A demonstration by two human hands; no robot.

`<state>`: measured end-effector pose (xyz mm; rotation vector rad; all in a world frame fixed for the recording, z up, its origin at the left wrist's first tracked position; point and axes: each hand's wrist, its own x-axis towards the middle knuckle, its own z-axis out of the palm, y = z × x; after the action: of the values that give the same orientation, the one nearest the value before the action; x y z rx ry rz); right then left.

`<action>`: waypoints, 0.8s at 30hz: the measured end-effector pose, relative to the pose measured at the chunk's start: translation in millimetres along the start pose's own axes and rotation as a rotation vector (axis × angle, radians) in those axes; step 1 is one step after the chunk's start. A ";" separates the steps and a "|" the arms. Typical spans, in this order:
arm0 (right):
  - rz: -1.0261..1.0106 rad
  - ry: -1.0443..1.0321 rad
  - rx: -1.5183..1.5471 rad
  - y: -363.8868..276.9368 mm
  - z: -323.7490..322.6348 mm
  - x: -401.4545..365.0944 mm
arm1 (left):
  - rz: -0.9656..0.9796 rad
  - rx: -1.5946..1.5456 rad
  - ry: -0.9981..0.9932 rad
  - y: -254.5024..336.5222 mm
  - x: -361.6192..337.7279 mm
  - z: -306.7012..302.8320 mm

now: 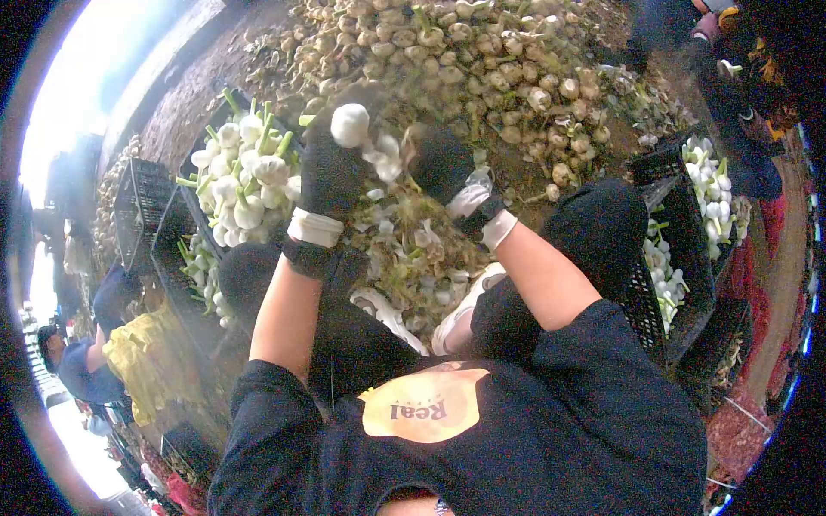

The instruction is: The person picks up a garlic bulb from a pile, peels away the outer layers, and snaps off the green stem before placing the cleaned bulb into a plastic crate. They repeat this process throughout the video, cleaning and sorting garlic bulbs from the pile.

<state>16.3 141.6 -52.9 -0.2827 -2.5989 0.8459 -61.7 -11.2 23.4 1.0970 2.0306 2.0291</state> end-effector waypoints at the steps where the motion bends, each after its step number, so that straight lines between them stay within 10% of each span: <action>1: -0.106 -0.065 0.092 8.1 8.0 -3.8 | 0.041 0.174 -0.023 -6.6 -1.5 -5.3; 5: -0.199 0.210 0.287 -18.7 -24.9 14.9 | 0.014 0.561 0.066 -18.5 -6.8 -15.8; 7: -0.002 -0.061 0.906 -34.2 -40.2 20.2 | 0.047 0.411 -0.042 -23.9 0.0 -17.1; 10: 0.136 -0.379 0.821 -48.8 -37.5 12.2 | -0.459 -0.733 -0.060 -18.9 0.1 3.3; 17: 0.168 -0.203 0.798 -47.3 -29.4 4.9 | -0.291 -0.403 -0.005 -27.0 1.6 -6.2; 21: 0.058 -0.301 0.672 -29.4 -23.9 -6.0 | -0.463 -0.511 0.316 -26.9 10.0 -43.3; 24: -0.295 -0.473 0.149 -17.6 -10.4 -23.0 | -0.140 -0.711 0.606 -23.3 5.9 -118.3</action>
<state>40.2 126.0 -41.5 0.3813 -2.8726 1.0914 -137.1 -105.4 20.1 0.2163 1.2408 2.8683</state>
